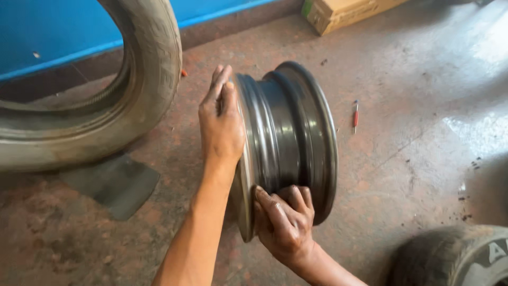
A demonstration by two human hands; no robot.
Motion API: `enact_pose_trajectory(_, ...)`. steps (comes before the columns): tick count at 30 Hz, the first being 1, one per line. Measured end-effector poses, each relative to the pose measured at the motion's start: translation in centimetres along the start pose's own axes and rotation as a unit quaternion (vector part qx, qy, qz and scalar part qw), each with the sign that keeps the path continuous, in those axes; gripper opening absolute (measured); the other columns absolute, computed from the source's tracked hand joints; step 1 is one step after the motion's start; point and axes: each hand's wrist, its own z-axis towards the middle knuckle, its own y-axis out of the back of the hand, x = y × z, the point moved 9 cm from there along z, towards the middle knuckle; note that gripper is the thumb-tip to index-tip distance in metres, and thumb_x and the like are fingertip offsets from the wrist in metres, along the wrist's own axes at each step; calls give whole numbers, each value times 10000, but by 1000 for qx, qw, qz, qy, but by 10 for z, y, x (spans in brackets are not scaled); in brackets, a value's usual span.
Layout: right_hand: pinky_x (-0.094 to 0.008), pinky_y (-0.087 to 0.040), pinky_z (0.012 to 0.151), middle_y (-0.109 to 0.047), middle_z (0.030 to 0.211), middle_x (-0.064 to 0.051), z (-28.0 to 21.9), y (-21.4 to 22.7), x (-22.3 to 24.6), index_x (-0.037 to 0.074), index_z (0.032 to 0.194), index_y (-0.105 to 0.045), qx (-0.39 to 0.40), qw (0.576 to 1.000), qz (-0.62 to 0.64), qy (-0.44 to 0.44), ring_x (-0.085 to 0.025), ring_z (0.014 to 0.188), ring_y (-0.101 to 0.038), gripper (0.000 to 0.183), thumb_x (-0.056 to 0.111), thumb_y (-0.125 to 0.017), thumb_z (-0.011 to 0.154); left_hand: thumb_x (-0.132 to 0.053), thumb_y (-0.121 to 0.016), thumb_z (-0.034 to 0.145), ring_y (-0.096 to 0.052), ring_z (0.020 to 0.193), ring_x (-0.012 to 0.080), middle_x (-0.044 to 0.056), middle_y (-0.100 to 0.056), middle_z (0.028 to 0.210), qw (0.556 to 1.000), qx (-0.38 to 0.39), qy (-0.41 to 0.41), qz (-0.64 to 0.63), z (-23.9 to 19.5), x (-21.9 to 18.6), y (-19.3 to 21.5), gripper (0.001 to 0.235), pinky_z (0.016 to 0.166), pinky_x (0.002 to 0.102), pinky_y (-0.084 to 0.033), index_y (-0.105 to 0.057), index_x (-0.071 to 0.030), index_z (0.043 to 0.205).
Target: The person scrubs the rim of a metal wheel with a small abrasive tool, rotating the wheel to clean the entire circumference. They then place the wheel on the floor and continue scrubbing the outer edge of the rim.
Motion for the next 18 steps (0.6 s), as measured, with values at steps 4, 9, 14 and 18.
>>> enact_pose_trajectory(4,-514,-497,926,-690,788,-127,63,-55,-68,53,964,-701,54,998,2,-37,-305,708,-620,80,79,-628,985,-225,-403,1084,-351,1532,314,220,-393,1619,999,14,-5,39,12,2,4,461,1248,391,-294,-530,36,1443)
enact_pose_trajectory(9,-592,-451,1078,-737,942,-139,52,-36,-48,46,1068,-688,35,993,69,-89,-314,875,-717,131,90,-575,1018,-230,-400,1088,-375,1538,306,212,-413,1625,999,12,-4,31,18,0,5,463,1258,386,-307,-527,38,1444)
enact_pose_trajectory(14,-620,-425,1038,-760,1013,-170,47,-35,-38,27,1123,-715,45,998,2,-53,-373,1002,-673,201,108,-613,969,-227,-362,1084,-299,1545,298,196,-346,1643,1000,5,30,-3,4,4,5,477,1253,379,-256,-477,25,1473)
enact_pose_trajectory(18,-587,-505,925,-701,885,-200,99,-75,-93,13,997,-699,129,980,30,-149,-399,911,-663,135,141,-657,988,-230,-367,1093,-335,1552,307,207,-389,1637,999,20,3,41,6,-5,5,480,1265,386,-276,-499,33,1472)
